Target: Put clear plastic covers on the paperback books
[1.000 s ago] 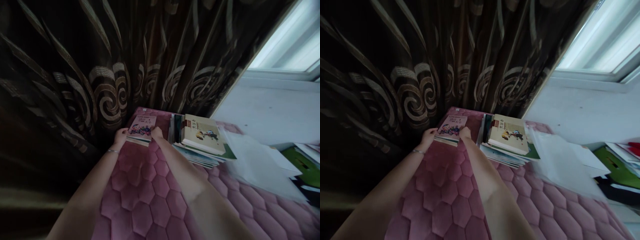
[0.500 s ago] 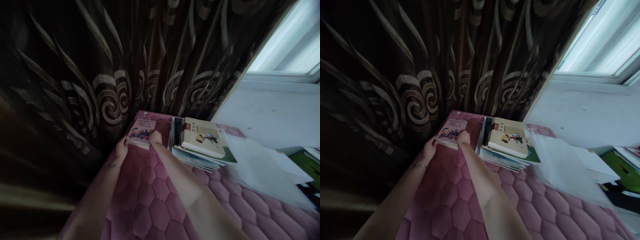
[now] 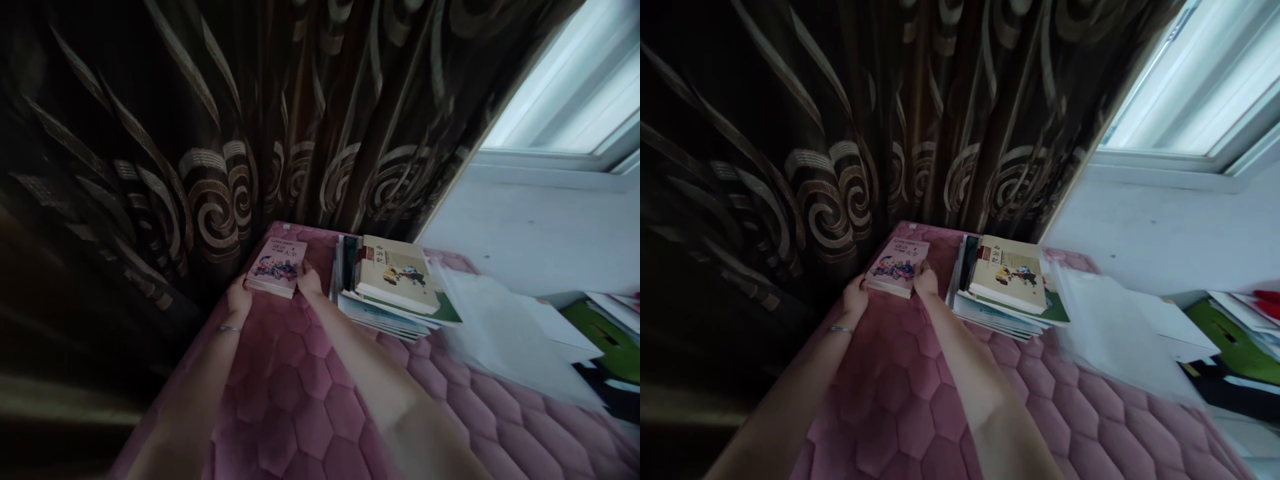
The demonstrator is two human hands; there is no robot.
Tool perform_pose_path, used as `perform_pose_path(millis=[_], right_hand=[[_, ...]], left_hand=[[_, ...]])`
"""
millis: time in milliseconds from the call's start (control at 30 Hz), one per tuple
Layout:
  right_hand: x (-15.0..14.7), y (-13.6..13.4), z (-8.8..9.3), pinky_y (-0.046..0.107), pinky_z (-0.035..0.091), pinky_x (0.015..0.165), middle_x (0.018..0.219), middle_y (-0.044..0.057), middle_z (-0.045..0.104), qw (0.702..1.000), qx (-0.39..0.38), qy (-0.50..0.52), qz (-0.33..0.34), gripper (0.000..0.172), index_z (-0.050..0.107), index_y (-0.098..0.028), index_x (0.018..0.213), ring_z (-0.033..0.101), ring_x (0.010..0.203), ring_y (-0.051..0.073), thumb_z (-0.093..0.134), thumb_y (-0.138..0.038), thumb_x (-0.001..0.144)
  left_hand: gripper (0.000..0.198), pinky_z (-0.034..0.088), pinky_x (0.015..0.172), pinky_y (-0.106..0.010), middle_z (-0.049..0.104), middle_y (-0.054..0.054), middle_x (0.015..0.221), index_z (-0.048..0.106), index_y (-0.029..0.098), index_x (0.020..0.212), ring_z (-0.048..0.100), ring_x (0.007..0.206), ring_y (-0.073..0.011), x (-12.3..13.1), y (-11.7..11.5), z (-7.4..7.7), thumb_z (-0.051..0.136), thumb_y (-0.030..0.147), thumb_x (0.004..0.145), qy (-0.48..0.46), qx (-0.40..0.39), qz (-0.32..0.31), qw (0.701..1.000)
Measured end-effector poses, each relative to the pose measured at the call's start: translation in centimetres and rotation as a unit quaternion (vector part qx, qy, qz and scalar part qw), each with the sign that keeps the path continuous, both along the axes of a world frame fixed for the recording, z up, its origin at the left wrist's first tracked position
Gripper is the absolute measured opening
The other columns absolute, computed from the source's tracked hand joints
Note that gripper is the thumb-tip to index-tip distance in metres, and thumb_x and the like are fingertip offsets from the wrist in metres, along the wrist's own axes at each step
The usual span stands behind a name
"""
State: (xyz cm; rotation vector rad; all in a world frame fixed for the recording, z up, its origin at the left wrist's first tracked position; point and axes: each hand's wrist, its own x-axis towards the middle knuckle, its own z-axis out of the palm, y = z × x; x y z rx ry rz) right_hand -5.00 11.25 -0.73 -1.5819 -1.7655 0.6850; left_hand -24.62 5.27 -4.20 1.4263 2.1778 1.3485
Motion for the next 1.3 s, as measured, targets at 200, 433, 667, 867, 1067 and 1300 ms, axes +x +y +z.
perform_pose_path(millis=[200,433,667,867,1067,1300], right_hand=[[2.7,-3.1,-2.5,0.034,0.038,0.108,0.132,0.005,0.058,0.983,0.120,0.050,0.131,0.040,0.056,-0.023,0.130,0.052,0.124,0.017,0.041,-0.032,0.094],[2.5,-3.4,-4.8,0.039,0.036,0.111,0.137,0.007,0.053,0.968,0.169,0.049,0.177,0.041,0.058,-0.023,0.129,0.047,0.129,0.022,0.051,-0.025,0.088],[2.4,-3.0,-4.9,0.040,0.037,0.110,0.139,0.006,0.052,0.967,0.174,0.046,0.181,0.042,0.058,-0.024,0.129,0.047,0.128,0.022,0.052,-0.022,0.088],[2.2,-3.1,-5.0,0.040,0.037,0.110,0.137,0.007,0.053,0.968,0.174,0.036,0.179,0.042,0.058,-0.023,0.129,0.048,0.128,0.022,0.051,-0.019,0.088],[2.0,-3.5,-4.7,0.040,0.037,0.110,0.140,0.006,0.051,0.969,0.172,0.031,0.172,0.043,0.056,-0.024,0.131,0.045,0.130,0.022,0.049,-0.018,0.088],[1.5,-4.9,-3.6,0.041,0.031,0.114,0.150,0.011,0.036,0.976,0.131,0.023,0.172,0.055,0.040,-0.019,0.143,0.036,0.137,0.024,0.050,-0.020,0.088]], left_hand=[[0.035,0.045,0.097,-0.034,0.068,-0.013,0.116,0.066,0.012,0.115,0.063,0.107,-0.0228,0.2,-0.1,-0.1,0.046,0.011,0.086,0.017,-0.003,0.003,1.000],[0.032,0.047,0.094,-0.034,0.070,-0.015,0.110,0.067,0.011,0.113,0.065,0.102,-0.0245,0.6,0.1,0.1,0.048,0.015,0.088,0.033,-0.024,0.039,0.998],[0.031,0.047,0.090,-0.033,0.071,-0.015,0.108,0.067,0.011,0.112,0.066,0.100,-0.0242,0.7,0.0,0.2,0.047,0.017,0.089,0.049,-0.031,0.053,0.997],[0.030,0.048,0.089,-0.032,0.072,-0.013,0.107,0.068,0.014,0.112,0.066,0.098,-0.0236,0.6,0.1,0.0,0.048,0.018,0.089,0.053,-0.030,0.053,0.997],[0.030,0.049,0.089,-0.035,0.072,-0.014,0.104,0.069,0.012,0.109,0.067,0.095,-0.0246,0.5,0.3,-0.4,0.047,0.017,0.088,0.055,-0.011,0.054,0.997],[0.028,0.049,0.089,-0.035,0.072,-0.012,0.101,0.068,0.015,0.104,0.067,0.095,-0.0231,-0.1,0.5,-0.9,0.048,0.015,0.086,0.053,0.021,0.045,0.997]])
